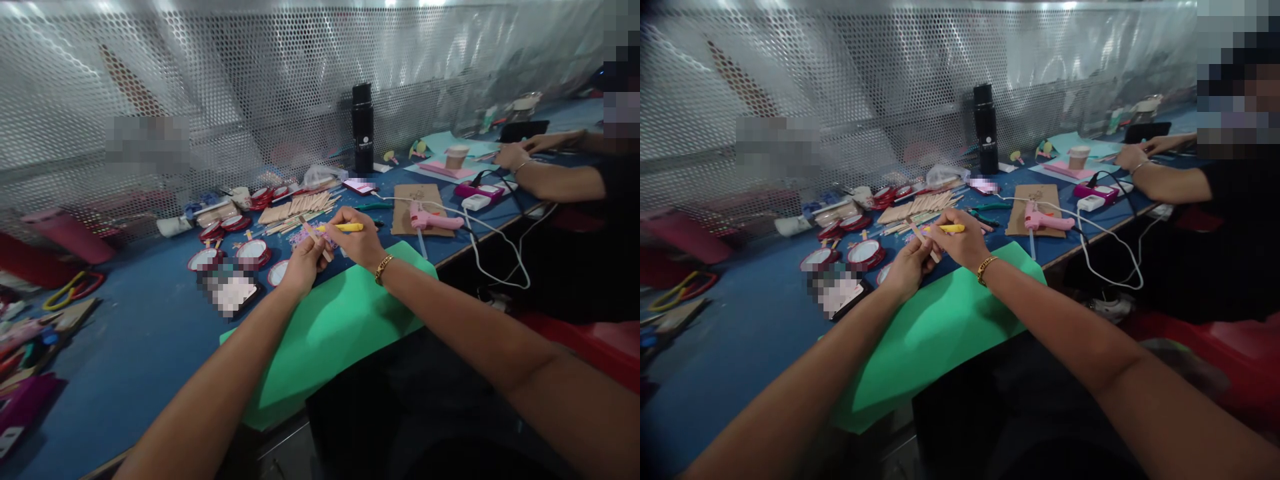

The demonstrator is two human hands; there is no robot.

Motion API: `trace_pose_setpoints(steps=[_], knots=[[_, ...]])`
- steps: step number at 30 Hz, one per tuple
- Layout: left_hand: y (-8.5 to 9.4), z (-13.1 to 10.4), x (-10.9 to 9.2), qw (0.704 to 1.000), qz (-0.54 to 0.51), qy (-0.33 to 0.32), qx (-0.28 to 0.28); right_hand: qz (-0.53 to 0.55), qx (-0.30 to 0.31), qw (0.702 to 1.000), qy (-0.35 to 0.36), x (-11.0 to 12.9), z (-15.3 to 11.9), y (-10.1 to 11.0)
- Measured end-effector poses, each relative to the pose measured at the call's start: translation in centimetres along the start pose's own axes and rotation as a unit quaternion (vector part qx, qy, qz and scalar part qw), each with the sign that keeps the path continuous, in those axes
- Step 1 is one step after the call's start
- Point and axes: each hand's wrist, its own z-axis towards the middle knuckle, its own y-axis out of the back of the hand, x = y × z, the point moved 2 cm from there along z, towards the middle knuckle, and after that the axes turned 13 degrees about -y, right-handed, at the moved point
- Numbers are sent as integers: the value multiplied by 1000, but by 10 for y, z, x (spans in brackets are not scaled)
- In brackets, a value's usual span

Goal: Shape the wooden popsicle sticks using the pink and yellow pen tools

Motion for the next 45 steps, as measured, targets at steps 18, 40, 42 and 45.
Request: trace_pose_setpoints(steps=[18,40,42,45], knots=[[0,-2,-2,1000,-4,11,-2,35,-5,999,-17,-3,0,-1],[1,-2,-5,1000,3,10,9,53,4,997,-56,3,-1,-2],[1,-1,-5,1000,3,9,9,51,8,997,-60,2,-1,-4],[0,-1,-6,1000,4,10,8,47,11,997,-61,1,0,-6]])
